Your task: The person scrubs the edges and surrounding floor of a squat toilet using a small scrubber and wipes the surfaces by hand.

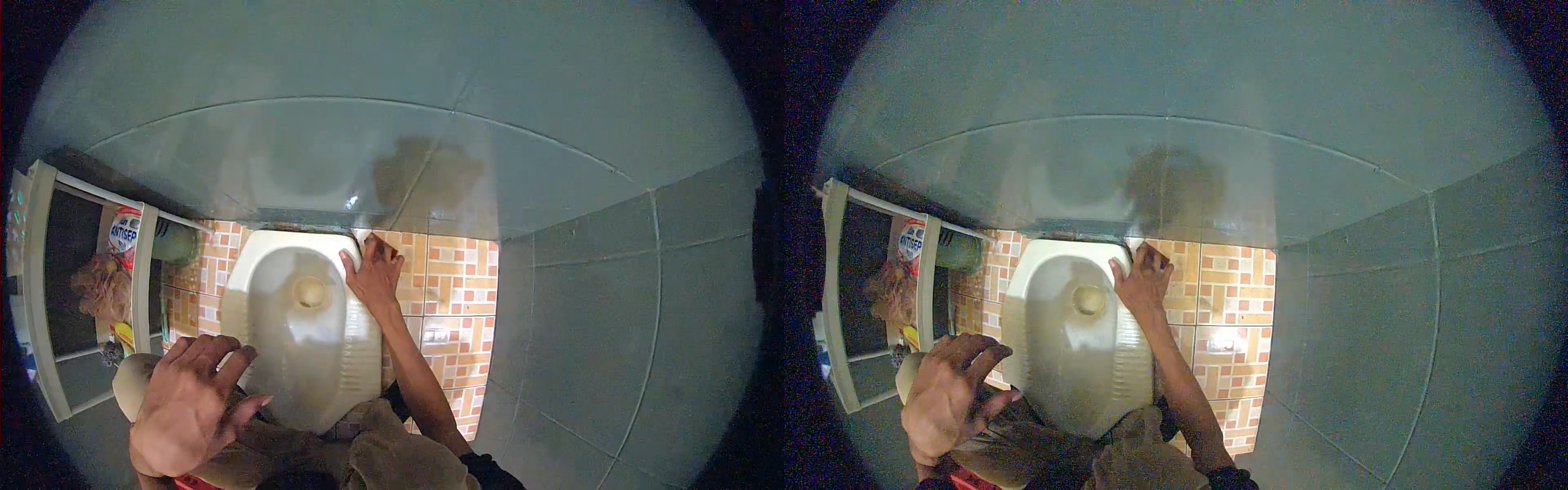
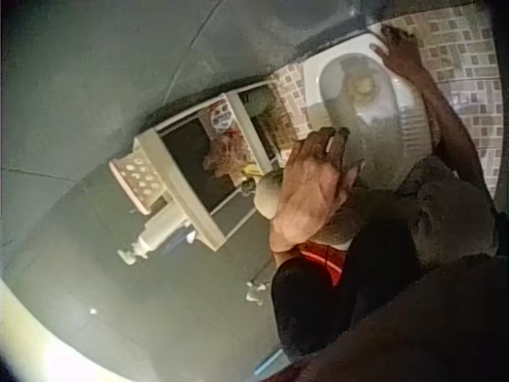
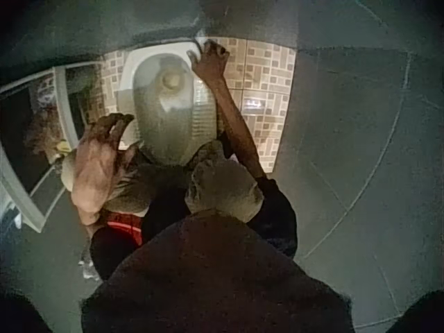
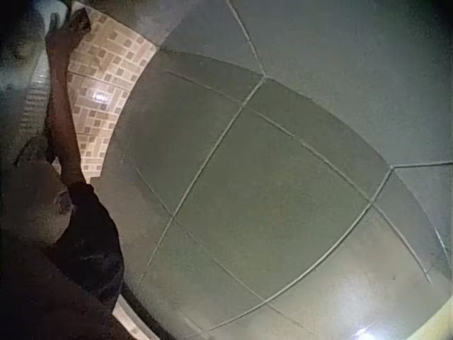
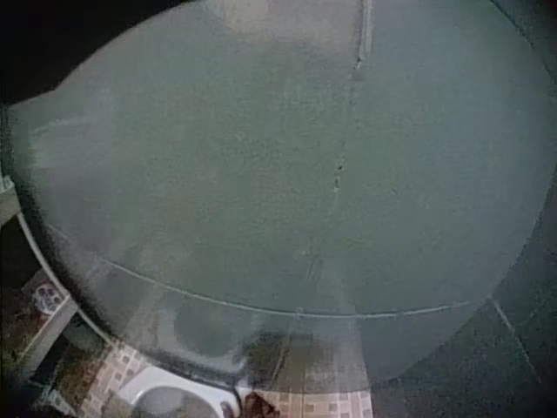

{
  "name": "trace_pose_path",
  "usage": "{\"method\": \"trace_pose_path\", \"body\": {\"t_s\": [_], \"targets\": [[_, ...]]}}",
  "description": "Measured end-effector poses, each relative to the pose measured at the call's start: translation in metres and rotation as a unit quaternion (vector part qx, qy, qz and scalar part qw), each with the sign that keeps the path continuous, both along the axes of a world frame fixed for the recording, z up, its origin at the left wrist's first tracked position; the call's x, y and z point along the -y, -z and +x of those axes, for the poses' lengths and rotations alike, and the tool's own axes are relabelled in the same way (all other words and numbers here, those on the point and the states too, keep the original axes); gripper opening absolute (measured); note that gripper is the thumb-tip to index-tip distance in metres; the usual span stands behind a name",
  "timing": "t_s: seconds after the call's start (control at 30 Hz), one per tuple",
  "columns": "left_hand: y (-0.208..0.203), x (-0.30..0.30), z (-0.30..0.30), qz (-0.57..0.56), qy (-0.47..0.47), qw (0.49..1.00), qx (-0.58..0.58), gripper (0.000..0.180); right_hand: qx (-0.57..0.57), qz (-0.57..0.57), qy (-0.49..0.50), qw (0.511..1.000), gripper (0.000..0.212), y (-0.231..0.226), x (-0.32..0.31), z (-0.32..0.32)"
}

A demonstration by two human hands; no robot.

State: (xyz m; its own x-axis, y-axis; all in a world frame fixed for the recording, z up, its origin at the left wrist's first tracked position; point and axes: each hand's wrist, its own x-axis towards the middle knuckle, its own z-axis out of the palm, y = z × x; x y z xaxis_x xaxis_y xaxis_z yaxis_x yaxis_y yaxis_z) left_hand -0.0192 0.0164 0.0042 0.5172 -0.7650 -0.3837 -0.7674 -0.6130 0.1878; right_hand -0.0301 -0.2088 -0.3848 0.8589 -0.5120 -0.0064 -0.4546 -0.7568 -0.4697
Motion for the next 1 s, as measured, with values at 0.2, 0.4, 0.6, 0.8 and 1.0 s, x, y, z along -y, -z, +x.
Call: {"method": "trace_pose_path", "body": {"t_s": [0.2, 0.4, 0.6, 0.8, 1.0], "targets": [[0.002, 0.003, 0.0, -0.013, -0.027, 1.0, -0.01, 0.054, 0.034, -0.065, 0.0, 0.997, 0.08, 0.014, -0.003, 0.001], [-0.003, 0.001, 0.003, -0.013, -0.013, 1.0, -0.019, 0.048, 0.036, -0.089, 0.014, 0.995, 0.082, 0.005, -0.006, 0.004], [-0.005, 0.004, 0.002, -0.022, -0.003, 1.0, -0.015, 0.047, 0.026, -0.071, 0.022, 0.997, 0.085, 0.007, -0.006, 0.008], [-0.002, 0.0, 0.001, -0.008, -0.015, 1.0, -0.014, 0.048, -0.041, -0.047, 0.007, 0.998, 0.088, -0.007, -0.01, 0.01], [-0.003, 0.006, 0.002, -0.011, 0.004, 1.0, -0.013, 0.047, 0.014, -0.072, 0.024, 0.997, 0.089, 0.011, -0.004, 0.012]]}}
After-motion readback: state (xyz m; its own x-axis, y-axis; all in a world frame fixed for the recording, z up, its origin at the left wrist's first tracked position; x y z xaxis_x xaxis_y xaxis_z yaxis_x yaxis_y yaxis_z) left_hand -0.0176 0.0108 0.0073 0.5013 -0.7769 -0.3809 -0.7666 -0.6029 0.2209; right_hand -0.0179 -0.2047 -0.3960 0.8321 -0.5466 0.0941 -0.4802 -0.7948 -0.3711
